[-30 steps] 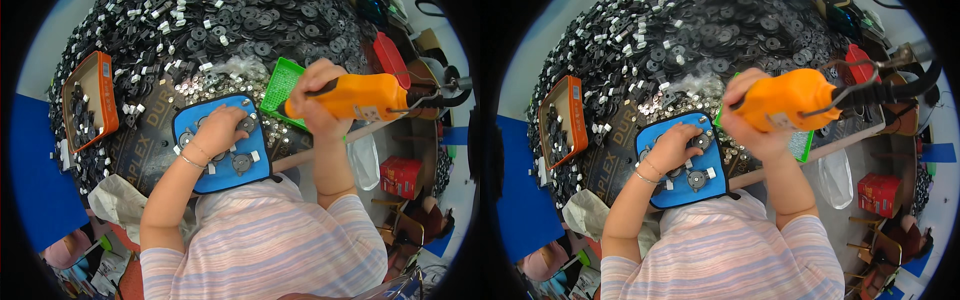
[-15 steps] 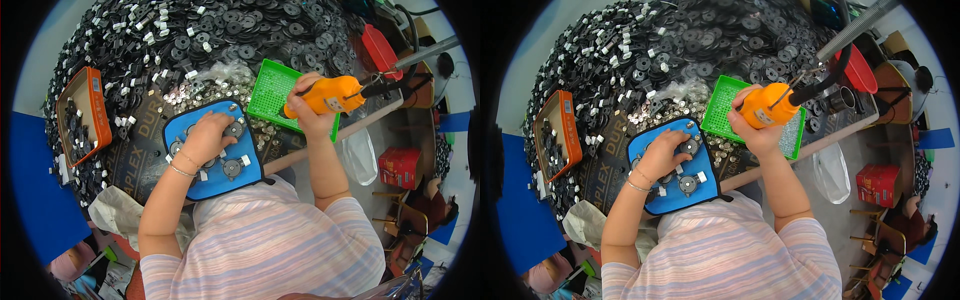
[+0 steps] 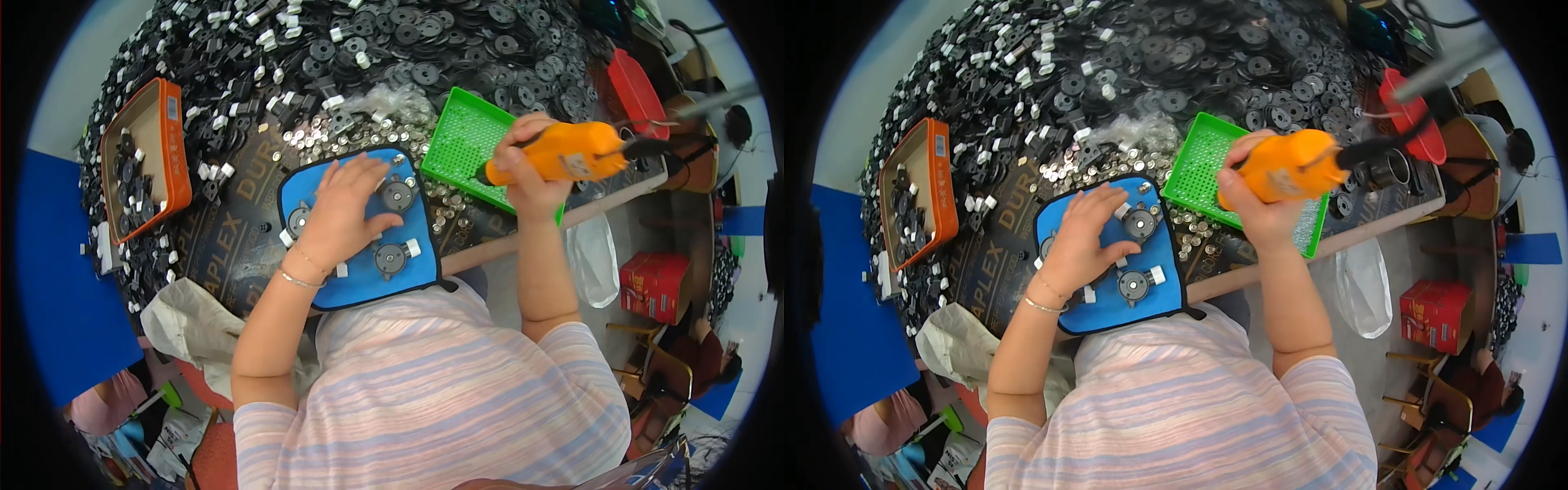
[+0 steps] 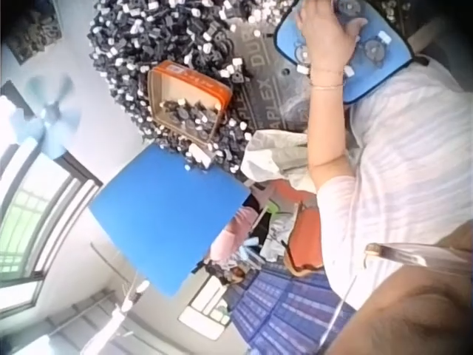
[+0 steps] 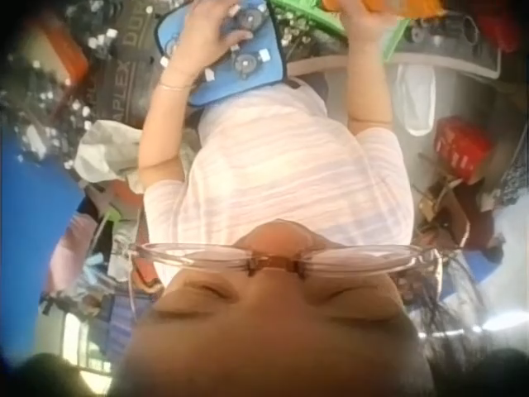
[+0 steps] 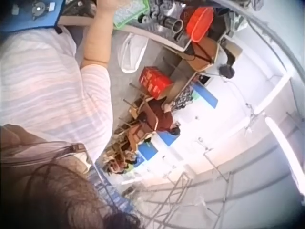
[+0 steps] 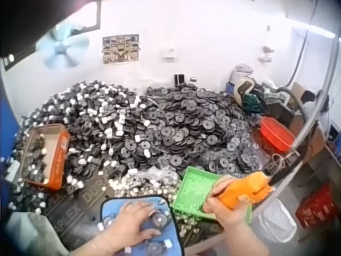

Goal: Assembling small plastic components by hand and with an electric screwdriver at a workbench.

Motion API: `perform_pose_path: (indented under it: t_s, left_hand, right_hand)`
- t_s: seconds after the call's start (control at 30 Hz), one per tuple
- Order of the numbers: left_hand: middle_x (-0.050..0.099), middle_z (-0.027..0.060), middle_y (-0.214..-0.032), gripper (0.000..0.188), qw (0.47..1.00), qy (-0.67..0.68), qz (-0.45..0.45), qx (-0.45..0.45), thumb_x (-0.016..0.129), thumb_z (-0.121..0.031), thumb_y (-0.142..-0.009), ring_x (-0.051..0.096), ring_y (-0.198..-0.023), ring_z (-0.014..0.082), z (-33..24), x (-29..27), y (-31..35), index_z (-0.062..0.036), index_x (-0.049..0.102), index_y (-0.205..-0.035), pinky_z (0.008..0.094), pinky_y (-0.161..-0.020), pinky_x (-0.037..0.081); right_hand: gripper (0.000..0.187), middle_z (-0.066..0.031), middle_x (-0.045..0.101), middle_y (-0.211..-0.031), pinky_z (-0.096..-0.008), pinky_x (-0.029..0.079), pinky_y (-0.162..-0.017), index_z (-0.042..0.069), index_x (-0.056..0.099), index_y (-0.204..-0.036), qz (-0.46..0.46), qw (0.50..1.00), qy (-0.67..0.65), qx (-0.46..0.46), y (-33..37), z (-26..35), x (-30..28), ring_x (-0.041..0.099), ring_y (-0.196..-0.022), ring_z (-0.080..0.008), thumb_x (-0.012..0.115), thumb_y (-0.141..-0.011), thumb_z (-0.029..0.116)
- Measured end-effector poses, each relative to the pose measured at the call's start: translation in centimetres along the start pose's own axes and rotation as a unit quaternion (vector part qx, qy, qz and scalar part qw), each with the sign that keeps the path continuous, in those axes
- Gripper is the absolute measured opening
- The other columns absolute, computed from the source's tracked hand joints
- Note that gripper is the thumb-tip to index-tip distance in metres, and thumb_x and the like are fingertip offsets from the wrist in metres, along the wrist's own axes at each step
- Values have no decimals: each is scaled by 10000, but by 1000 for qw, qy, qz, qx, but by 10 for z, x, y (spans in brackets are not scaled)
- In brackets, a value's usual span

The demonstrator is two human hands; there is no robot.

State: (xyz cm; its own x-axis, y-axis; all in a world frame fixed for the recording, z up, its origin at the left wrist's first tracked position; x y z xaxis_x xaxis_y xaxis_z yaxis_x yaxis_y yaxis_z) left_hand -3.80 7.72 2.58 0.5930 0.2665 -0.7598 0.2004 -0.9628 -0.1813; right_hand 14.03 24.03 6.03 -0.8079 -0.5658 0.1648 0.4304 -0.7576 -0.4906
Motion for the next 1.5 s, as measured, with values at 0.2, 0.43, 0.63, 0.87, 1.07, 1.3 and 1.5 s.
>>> perform_pose_path:
  t_s: [0.2,0.43,0.63,0.87,1.07,1.3,1.5]
  left_hand:
    - [462,117,-1329,527,996,-47,70,-4,842,-348,-532,326,-1319,338,-19,-6,49,-105,658,-962,585,-1058,189]
    - [452,101,-1343,479,997,-77,31,-1,830,-332,-549,299,-1335,311,-25,8,58,-129,701,-964,590,-1061,136]
    - [466,78,-1338,445,994,-104,19,4,825,-328,-547,289,-1342,303,-23,12,60,-140,714,-935,597,-1063,123]
    - [468,73,-1342,433,996,-89,18,1,822,-318,-551,285,-1346,302,-23,12,59,-151,716,-936,602,-1064,113]
    - [461,79,-1351,434,996,-84,15,-3,821,-315,-557,284,-1349,298,-26,11,60,-143,713,-941,602,-1062,112]
    - [444,79,-1363,399,999,-37,2,-8,814,-275,-582,293,-1345,296,-30,10,60,-153,710,-948,595,-1057,121]
    - [495,37,-1324,205,999,-17,-26,31,775,-176,-646,343,-1319,293,-26,20,57,-176,706,-839,583,-1054,120]
  right_hand:
    - [233,-100,474,-901,-276,439,-571,37,486,-955,126,983,-126,-36,10,36,22,524,-608,-155,662,-805,66]
    - [274,-88,465,-863,-260,475,-581,53,492,-895,256,963,-72,30,40,37,58,531,-620,-149,722,-747,36]
    - [250,-91,469,-885,-260,470,-639,64,495,-892,288,955,-42,54,45,41,67,545,-690,-149,661,-737,-42]
    - [241,-88,467,-875,-259,462,-624,60,497,-899,283,954,-73,71,48,37,68,540,-661,-145,657,-742,-27]
    - [227,-91,463,-865,-265,457,-580,45,491,-897,259,961,-74,66,49,28,68,531,-629,-148,656,-750,-6]
    - [228,-85,458,-869,-268,444,-537,41,490,-902,225,965,-109,74,46,36,67,516,-580,-141,668,-761,20]
    - [252,-68,460,-871,-263,427,-522,58,487,-903,201,965,-144,89,43,47,65,505,-545,-131,700,-770,76]
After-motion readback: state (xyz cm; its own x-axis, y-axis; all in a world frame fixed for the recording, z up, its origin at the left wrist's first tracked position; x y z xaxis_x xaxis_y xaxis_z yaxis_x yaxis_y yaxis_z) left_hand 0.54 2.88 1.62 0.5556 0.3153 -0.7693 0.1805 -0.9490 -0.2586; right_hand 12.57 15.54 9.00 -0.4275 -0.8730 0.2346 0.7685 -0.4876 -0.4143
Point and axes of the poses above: each hand's wrist, its own y-axis away from the middle knuckle, its own x-axis out of the palm, z = x × y, the point moved 1 cm from there along -y, towards the middle knuckle
